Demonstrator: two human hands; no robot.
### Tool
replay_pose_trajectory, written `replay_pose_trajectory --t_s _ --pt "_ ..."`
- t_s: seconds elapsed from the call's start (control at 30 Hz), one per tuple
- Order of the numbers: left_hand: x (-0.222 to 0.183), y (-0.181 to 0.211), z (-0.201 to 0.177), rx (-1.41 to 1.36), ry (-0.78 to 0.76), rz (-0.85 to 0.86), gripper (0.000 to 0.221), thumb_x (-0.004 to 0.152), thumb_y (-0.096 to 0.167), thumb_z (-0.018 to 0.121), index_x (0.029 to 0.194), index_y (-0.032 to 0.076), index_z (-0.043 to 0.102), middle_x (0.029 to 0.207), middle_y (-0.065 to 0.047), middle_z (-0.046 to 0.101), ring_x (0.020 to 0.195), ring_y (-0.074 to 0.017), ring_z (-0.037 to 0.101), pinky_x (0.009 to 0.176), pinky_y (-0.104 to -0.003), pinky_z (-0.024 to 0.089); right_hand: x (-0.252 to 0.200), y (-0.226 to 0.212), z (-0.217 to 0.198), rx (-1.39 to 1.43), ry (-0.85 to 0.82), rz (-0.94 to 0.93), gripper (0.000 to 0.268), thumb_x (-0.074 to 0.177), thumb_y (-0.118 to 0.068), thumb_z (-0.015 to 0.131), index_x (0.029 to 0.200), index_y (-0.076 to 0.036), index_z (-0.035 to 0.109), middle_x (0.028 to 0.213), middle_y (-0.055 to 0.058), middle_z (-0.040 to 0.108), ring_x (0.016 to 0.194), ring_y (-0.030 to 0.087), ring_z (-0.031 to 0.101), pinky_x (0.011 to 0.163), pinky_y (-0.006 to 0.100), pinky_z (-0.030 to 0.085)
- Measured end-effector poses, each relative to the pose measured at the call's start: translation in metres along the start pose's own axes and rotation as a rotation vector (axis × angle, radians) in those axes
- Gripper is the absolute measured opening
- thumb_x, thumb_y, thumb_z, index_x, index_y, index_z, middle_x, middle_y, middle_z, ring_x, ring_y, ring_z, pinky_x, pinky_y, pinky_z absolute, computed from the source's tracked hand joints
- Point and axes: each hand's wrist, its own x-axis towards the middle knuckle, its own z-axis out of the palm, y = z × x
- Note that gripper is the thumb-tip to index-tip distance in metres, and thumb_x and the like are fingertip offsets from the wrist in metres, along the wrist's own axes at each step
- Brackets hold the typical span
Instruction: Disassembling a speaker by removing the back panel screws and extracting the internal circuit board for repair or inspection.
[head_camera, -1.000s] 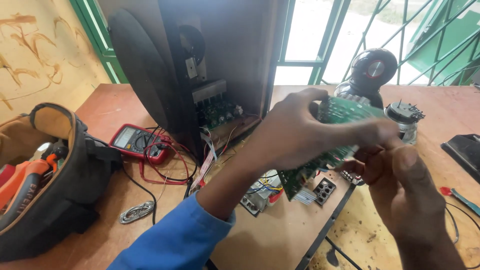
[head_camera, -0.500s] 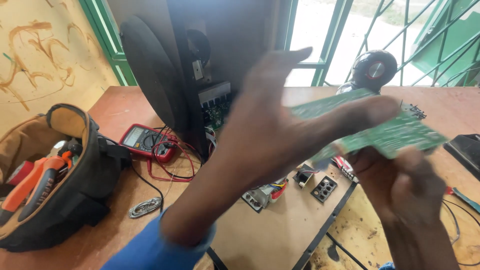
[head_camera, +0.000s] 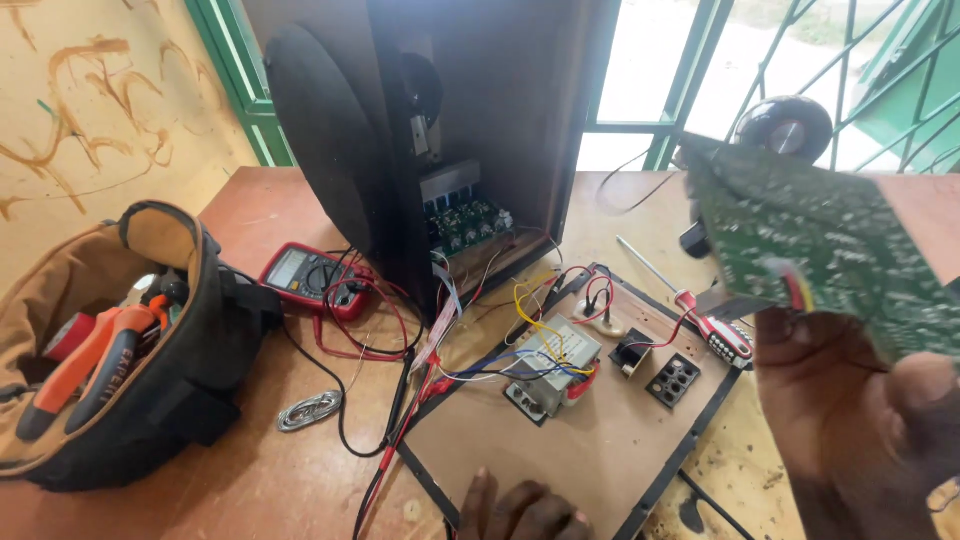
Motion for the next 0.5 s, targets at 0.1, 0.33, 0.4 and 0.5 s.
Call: replay_pose_trajectory --t_s 0.1,0.33,0.4,0.5 --pt "-0.001 0.0 0.006 -0.126 0.041 -0.094 0.013 0.077 0.024 0.075 0.08 0.036 0.07 0.079 0.019 0.068 0.084 -0.0076 0.076 0.104 -0.07 0.035 -0.001 0.014 -0.026 -0.071 0.127 0.088 0.054 0.068 -0.059 0.103 0.093 -0.017 0.078 0.093 -0.005 0.075 0.132 0.019 0.066 0.144 0.047 0.027" --pt "0.037 -0.017 -0.013 -0.115 0.053 0.06 0.017 0.079 0.022 0.073 0.089 0.035 0.067 0.087 0.017 0.064 0.09 -0.0125 0.071 0.106 -0.061 0.039 -0.005 0.034 -0.052 -0.043 -0.24 0.098 0.024 0.106 -0.045 0.07 0.109 -0.024 0.081 0.119 0.004 0.071 0.13 0.031 0.06 0.133 0.078 0.018" --pt "0.042 -0.026 -0.012 -0.211 -0.122 0.103 0.012 0.087 0.032 0.073 0.097 0.03 0.07 0.099 0.014 0.065 0.109 -0.0152 0.065 0.109 -0.07 0.026 -0.006 0.04 -0.056 -0.088 -0.03 0.084 0.01 0.091 -0.038 0.072 0.094 -0.032 0.08 0.114 0.012 0.07 0.117 0.03 0.066 0.137 0.059 0.037" --pt "0.054 -0.035 -0.016 -0.348 -0.355 0.079 0.028 0.088 0.041 0.064 0.106 0.02 0.069 0.11 0.001 0.063 0.121 -0.0245 0.057 0.11 -0.074 0.014 -0.009 0.043 -0.054 -0.05 -0.04 0.069 0.017 0.093 -0.026 0.072 0.078 -0.021 0.075 0.108 0.012 0.071 0.11 0.032 0.068 0.135 0.067 0.034"
